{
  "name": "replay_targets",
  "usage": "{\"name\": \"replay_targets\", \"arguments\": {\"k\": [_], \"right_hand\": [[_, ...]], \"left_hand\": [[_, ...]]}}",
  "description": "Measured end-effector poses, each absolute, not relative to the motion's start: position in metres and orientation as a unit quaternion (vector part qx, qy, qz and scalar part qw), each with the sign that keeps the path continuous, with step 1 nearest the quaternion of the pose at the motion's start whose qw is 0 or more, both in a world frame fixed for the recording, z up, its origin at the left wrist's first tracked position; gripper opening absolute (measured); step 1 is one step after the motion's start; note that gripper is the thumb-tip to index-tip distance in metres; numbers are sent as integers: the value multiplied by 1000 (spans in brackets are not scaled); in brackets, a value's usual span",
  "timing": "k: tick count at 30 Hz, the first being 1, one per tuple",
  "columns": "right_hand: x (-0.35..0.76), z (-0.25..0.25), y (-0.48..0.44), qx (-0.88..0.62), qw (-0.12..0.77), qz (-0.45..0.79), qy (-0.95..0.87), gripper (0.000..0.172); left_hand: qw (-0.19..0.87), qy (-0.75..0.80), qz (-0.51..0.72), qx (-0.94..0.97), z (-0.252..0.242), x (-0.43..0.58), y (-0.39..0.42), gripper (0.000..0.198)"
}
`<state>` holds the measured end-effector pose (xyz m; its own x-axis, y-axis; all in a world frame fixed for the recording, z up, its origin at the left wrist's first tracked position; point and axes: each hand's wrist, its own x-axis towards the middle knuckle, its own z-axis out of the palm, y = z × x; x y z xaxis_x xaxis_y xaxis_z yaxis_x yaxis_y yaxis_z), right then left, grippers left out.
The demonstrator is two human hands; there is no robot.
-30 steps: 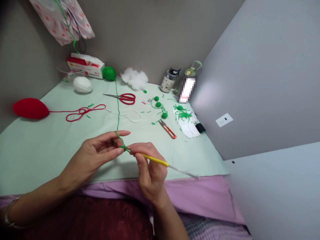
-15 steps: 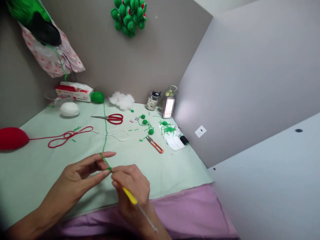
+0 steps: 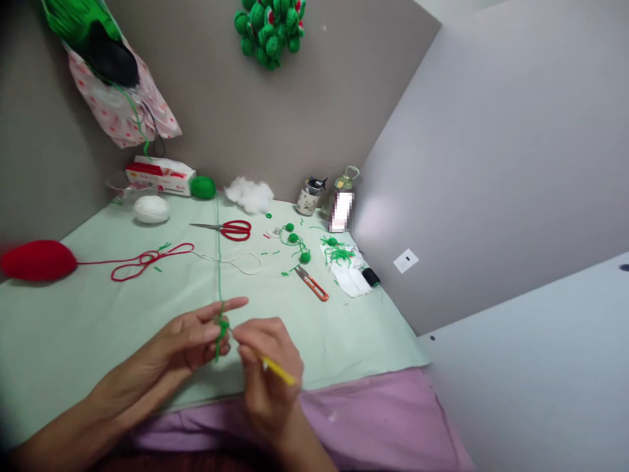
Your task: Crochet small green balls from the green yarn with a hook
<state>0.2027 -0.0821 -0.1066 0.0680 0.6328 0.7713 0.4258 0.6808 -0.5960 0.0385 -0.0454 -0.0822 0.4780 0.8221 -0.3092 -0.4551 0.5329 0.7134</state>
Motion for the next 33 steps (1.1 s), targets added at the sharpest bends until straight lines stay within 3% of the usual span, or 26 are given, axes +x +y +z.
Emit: {"name": "replay_targets", "arguments": {"k": [3, 6, 11, 15, 18, 22, 33], "right_hand": [[204, -99, -82, -374, 677, 245, -585, 23], [201, -99, -78, -362, 670, 294, -578, 20], [194, -109, -75, -383, 618, 160, -667, 34], [196, -111, -77, -393, 592, 30, -703, 38], [201, -105, -75, -401, 644, 151, -634, 27], [202, -101, -69, -371, 688, 309, -542, 20], [201, -112, -65, -352, 676, 428, -485, 15]], "left_hand": [[761, 343, 433, 341, -81, 35, -44, 42], [736, 336, 438, 393, -82, 37, -47, 43], [726, 338, 459, 384, -85, 42, -50, 40], [796, 311, 427, 296, -85, 43, -46, 43], [822, 307, 405, 256, -85, 40, -42, 38], [782, 328, 433, 306, -86, 39, -42, 34], [740, 352, 442, 366, -90, 38, -48, 40]]}}
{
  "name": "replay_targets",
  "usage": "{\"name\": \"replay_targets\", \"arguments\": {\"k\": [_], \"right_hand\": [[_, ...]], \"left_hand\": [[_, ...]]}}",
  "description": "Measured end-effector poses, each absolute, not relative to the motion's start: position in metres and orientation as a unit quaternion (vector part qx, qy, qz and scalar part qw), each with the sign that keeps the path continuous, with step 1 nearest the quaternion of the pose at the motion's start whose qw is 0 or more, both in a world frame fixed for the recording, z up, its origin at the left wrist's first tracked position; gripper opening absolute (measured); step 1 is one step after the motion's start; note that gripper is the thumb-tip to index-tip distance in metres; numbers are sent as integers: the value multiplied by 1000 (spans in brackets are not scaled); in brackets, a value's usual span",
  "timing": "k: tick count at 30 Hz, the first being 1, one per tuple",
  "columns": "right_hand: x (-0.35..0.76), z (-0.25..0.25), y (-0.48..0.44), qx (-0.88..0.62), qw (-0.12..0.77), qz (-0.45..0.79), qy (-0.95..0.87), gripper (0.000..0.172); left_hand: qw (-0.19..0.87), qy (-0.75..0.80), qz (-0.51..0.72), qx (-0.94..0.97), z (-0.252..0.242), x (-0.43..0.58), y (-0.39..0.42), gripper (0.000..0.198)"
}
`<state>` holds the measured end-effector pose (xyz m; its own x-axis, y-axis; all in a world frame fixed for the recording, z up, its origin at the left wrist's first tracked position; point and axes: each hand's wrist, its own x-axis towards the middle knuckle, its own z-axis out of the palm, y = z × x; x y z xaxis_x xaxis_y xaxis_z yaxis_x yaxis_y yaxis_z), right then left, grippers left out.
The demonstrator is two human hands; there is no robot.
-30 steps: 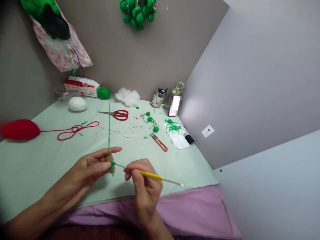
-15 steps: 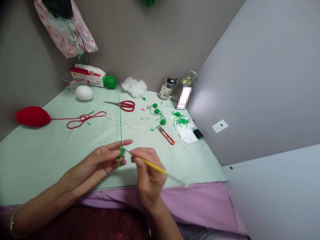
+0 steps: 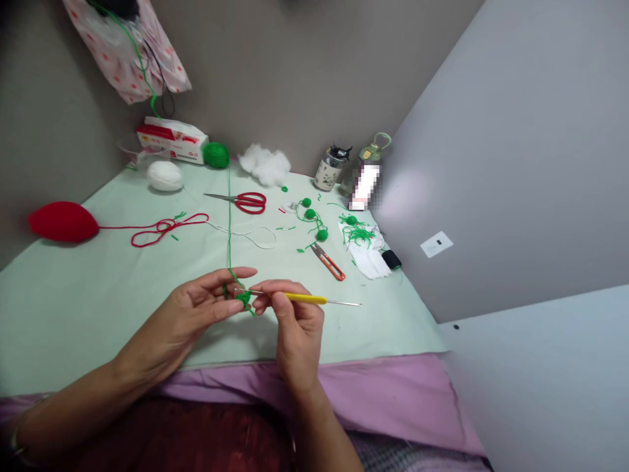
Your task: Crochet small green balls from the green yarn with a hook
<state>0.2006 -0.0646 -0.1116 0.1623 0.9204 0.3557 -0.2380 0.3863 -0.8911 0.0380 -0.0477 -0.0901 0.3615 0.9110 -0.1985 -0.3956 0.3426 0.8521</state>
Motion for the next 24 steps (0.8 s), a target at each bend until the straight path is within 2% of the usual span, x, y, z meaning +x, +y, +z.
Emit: {"name": "replay_targets", "arguments": {"k": [16, 24], "right_hand": [[201, -107, -63, -340, 678, 426, -494, 17], [207, -103, -76, -377, 632, 271, -621, 24]], "left_hand": [[709, 378, 448, 393, -88, 34, -46, 30], [672, 389, 451, 440, -87, 33, -47, 31]]}}
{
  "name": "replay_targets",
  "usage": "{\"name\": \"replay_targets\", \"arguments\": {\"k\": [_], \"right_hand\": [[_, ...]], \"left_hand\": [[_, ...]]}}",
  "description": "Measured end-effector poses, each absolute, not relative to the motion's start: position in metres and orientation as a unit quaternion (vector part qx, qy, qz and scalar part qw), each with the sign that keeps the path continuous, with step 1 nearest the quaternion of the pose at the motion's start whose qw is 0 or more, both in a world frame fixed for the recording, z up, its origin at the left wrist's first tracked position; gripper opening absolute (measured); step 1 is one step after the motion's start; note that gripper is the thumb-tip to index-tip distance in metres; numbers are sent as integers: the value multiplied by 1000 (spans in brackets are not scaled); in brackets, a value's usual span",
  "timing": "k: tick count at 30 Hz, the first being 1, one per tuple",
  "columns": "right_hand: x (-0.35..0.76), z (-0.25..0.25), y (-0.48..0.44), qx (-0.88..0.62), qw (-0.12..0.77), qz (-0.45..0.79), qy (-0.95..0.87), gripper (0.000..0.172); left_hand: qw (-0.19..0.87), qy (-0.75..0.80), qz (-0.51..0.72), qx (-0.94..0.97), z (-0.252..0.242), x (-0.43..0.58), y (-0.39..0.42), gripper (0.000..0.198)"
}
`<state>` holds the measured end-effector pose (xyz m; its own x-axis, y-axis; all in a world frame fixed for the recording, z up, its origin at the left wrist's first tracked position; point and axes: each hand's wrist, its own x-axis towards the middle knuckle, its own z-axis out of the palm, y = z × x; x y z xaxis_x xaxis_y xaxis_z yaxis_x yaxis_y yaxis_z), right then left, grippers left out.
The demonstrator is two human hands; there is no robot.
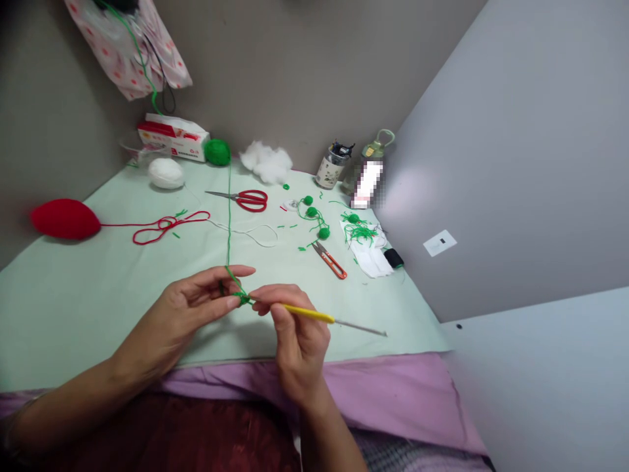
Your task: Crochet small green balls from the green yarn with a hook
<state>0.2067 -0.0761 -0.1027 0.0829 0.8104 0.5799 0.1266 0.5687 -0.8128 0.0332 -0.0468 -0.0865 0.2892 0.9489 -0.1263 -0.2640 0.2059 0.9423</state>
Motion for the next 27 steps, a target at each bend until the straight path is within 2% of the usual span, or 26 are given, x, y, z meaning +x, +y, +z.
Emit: {"name": "replay_targets", "arguments": {"k": [8, 12, 15, 18, 20, 23, 27], "right_hand": [[206, -105, -80, -387, 536, 72, -747, 32], [202, -115, -80, -401, 494, -85, -767, 47], [201, -115, -77, -405, 570, 27, -714, 35], [201, -107, -73, -404, 654, 211, -604, 23], [200, -103, -71, -386, 663, 271, -581, 20], [196, -105, -71, -384, 640, 258, -614, 20], [195, -112, -77, -398, 597, 109, -688, 35]], "left_hand": [[619, 411, 482, 465, -83, 37, -50, 34], [743, 357, 446, 349, -85, 39, -48, 50], [801, 341, 413, 267, -85, 38, -44, 45], [785, 339, 434, 284, -83, 37, -44, 40], [772, 329, 433, 328, -82, 38, -45, 40], [739, 337, 440, 383, -83, 40, -47, 36], [731, 346, 461, 364, -86, 43, -47, 39]]}}
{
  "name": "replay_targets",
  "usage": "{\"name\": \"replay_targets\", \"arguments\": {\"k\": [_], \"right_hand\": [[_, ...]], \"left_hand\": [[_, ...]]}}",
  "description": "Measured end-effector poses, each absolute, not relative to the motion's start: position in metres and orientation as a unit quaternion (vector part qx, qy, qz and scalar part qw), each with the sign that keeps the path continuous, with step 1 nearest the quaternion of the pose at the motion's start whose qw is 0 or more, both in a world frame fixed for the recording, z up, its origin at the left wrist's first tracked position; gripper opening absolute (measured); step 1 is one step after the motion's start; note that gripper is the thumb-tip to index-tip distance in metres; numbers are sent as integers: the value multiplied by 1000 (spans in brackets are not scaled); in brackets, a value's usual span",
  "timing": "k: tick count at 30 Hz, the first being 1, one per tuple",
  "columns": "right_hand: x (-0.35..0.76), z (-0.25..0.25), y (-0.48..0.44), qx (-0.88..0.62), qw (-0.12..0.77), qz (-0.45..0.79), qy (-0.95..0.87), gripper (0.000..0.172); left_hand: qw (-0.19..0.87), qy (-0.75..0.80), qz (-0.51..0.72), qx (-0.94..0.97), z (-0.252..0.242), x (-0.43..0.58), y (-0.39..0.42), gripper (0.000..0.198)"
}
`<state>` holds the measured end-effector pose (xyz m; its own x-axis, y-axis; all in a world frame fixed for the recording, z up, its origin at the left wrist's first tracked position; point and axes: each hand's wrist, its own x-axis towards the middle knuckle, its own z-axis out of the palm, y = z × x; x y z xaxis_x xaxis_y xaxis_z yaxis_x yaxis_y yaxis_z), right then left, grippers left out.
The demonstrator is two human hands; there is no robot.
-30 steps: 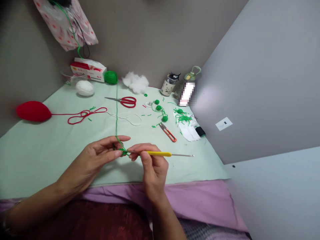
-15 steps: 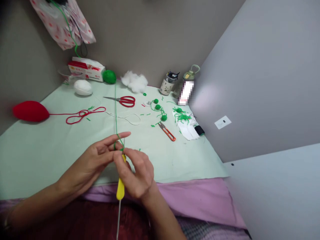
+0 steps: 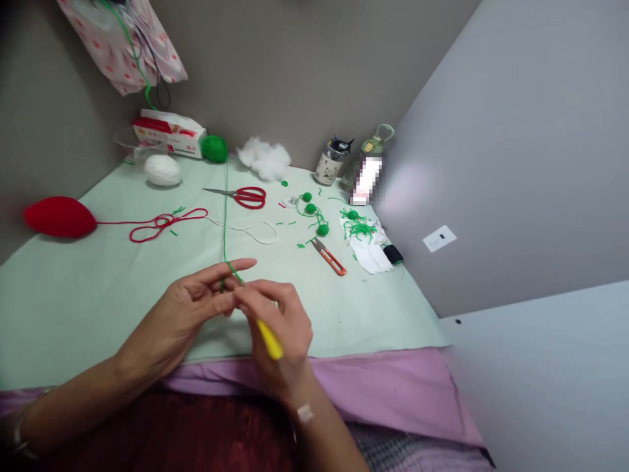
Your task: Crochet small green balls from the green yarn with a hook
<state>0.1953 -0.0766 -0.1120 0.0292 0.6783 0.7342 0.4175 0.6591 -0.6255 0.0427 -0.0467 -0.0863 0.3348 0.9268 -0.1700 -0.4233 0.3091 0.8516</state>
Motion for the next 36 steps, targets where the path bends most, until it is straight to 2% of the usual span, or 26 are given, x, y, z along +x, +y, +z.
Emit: {"name": "replay_targets", "arguments": {"k": [3, 6, 9, 16, 23, 28, 33, 36], "right_hand": [[200, -112, -77, -410, 574, 54, -707, 35], [204, -106, -72, -411, 643, 179, -621, 27], [203, -103, -68, -374, 677, 292, -563, 21], [199, -107, -68, -366, 668, 353, -544, 19], [204, -109, -66, -333, 678, 430, -495, 18], [209, -105, -72, -355, 651, 361, -565, 21], [210, -101, -78, -362, 592, 179, -698, 26], [207, -106, -80, -380, 524, 40, -761, 30]], "left_hand": [[794, 326, 422, 294, -87, 43, -44, 39], [807, 321, 427, 253, -88, 42, -41, 29], [774, 330, 447, 304, -87, 41, -42, 28], [740, 342, 454, 359, -89, 42, -46, 35], [726, 354, 442, 389, -89, 38, -46, 30], [711, 361, 443, 409, -90, 35, -48, 31], [676, 374, 456, 442, -91, 34, -48, 35], [664, 373, 477, 438, -92, 36, -50, 38]]}}
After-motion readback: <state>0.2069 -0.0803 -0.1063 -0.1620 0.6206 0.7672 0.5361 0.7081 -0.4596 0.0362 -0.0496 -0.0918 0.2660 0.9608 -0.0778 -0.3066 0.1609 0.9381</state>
